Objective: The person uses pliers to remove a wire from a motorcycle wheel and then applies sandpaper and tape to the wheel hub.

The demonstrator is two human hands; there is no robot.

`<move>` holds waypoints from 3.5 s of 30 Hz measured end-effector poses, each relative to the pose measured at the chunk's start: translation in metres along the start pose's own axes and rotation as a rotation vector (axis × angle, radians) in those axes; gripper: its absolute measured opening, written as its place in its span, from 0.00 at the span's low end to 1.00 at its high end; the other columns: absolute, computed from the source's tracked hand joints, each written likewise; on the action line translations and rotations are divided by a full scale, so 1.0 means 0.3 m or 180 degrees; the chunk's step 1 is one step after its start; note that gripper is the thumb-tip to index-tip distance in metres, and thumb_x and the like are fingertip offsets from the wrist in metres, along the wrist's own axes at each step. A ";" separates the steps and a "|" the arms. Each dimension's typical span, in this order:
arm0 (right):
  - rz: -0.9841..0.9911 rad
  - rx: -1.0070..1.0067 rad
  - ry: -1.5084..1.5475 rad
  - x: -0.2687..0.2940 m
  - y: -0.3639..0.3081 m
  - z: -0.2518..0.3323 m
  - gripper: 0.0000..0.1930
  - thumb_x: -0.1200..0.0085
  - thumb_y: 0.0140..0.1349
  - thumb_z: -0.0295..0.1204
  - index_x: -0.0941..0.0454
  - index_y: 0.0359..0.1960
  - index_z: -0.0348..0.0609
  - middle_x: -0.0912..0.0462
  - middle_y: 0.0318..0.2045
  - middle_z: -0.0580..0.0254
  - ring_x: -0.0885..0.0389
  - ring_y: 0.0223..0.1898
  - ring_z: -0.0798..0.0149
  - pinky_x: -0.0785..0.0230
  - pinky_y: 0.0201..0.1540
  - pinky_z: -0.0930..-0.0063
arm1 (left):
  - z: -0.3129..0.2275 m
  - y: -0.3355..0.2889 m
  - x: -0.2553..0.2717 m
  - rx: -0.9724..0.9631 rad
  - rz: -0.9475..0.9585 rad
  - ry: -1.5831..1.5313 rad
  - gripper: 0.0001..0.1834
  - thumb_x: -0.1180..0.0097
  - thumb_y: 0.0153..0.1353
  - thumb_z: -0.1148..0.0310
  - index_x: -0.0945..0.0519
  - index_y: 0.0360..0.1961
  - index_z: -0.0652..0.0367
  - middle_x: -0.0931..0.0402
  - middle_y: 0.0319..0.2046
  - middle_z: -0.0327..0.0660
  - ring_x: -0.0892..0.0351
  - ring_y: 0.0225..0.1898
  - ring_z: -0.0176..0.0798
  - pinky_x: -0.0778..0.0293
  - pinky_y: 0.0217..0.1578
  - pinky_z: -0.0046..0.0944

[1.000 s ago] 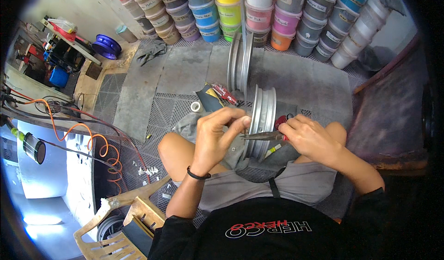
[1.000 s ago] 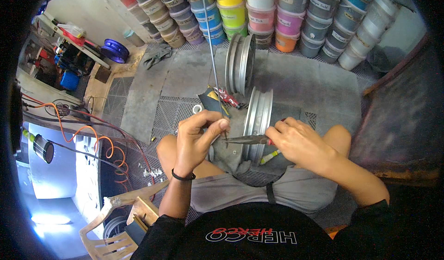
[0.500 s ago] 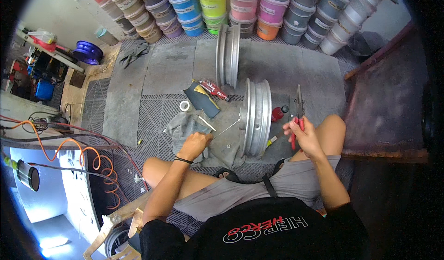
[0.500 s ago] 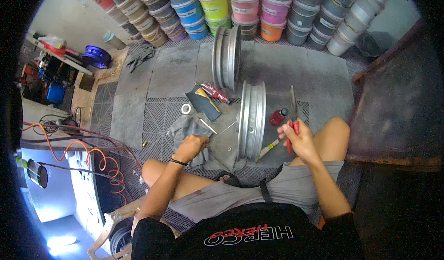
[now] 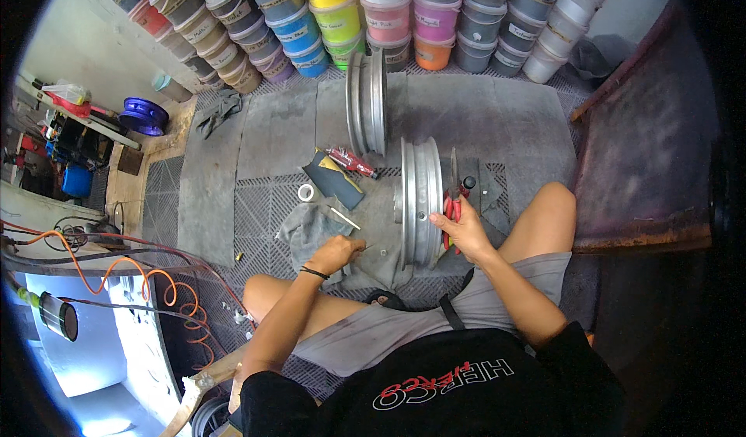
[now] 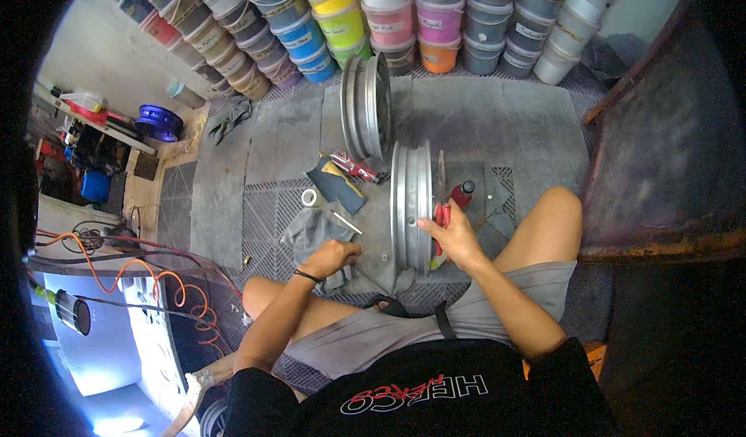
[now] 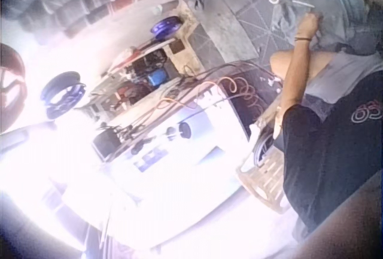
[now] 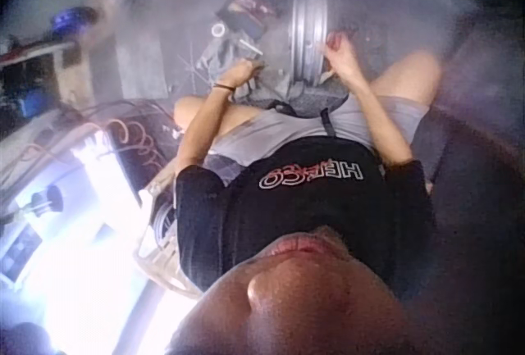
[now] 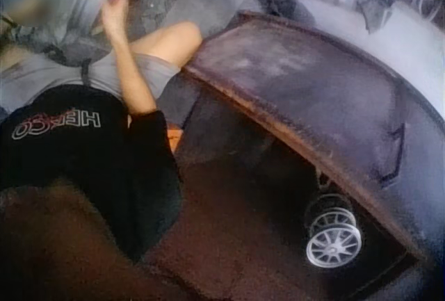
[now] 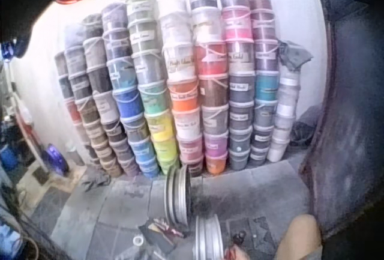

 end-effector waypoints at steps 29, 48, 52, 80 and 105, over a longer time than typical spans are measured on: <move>0.0407 -0.0395 0.1502 -0.006 0.003 -0.127 0.15 0.33 0.60 0.32 0.31 0.36 0.47 0.30 0.32 0.75 0.32 0.36 0.78 0.36 0.42 0.80 | -0.267 0.200 0.107 0.0444 -0.1835 -0.0276 0.10 0.39 0.56 0.72 0.19 0.40 0.61 0.24 0.27 0.49 0.22 0.30 0.57 0.23 0.36 0.51; 0.0095 -0.0106 0.1271 -0.009 -0.009 -0.083 0.17 0.34 0.62 0.37 0.34 0.29 0.48 0.36 0.26 0.76 0.39 0.29 0.77 0.42 0.33 0.78 | -0.687 0.264 0.405 -0.0507 -0.2238 -0.0115 0.08 0.41 0.54 0.84 0.21 0.35 0.63 0.16 0.34 0.44 0.16 0.32 0.43 0.22 0.36 0.37; 0.0086 -0.0147 0.1274 -0.013 -0.008 -0.094 0.18 0.34 0.62 0.40 0.33 0.34 0.46 0.34 0.28 0.74 0.37 0.31 0.76 0.39 0.35 0.78 | -0.801 0.222 0.509 -0.0668 -0.2597 -0.0238 0.12 0.39 0.50 0.86 0.23 0.36 0.62 0.17 0.31 0.43 0.16 0.31 0.43 0.22 0.33 0.37; 0.0069 -0.0095 0.1659 -0.032 0.020 -0.100 0.19 0.33 0.61 0.38 0.32 0.39 0.45 0.31 0.34 0.74 0.34 0.34 0.78 0.37 0.41 0.81 | -0.889 0.139 0.564 -0.0952 -0.3445 -0.0208 0.11 0.38 0.54 0.85 0.23 0.39 0.65 0.17 0.32 0.46 0.16 0.33 0.42 0.21 0.35 0.36; -0.0714 0.1609 -0.2491 0.267 -0.034 0.521 0.10 0.41 0.56 0.25 0.26 0.37 0.36 0.28 0.23 0.51 0.23 0.26 0.51 0.31 0.31 0.60 | -0.675 0.276 0.478 -0.0736 -0.3119 -0.1274 0.05 0.44 0.63 0.80 0.20 0.39 0.67 0.19 0.31 0.47 0.17 0.33 0.42 0.23 0.34 0.37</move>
Point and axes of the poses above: each hand's wrist, its own y-axis towards the middle knuckle, its own x-axis out of the back of the hand, z = x × y, the point moved 2 cm from there along y, towards the middle knuckle
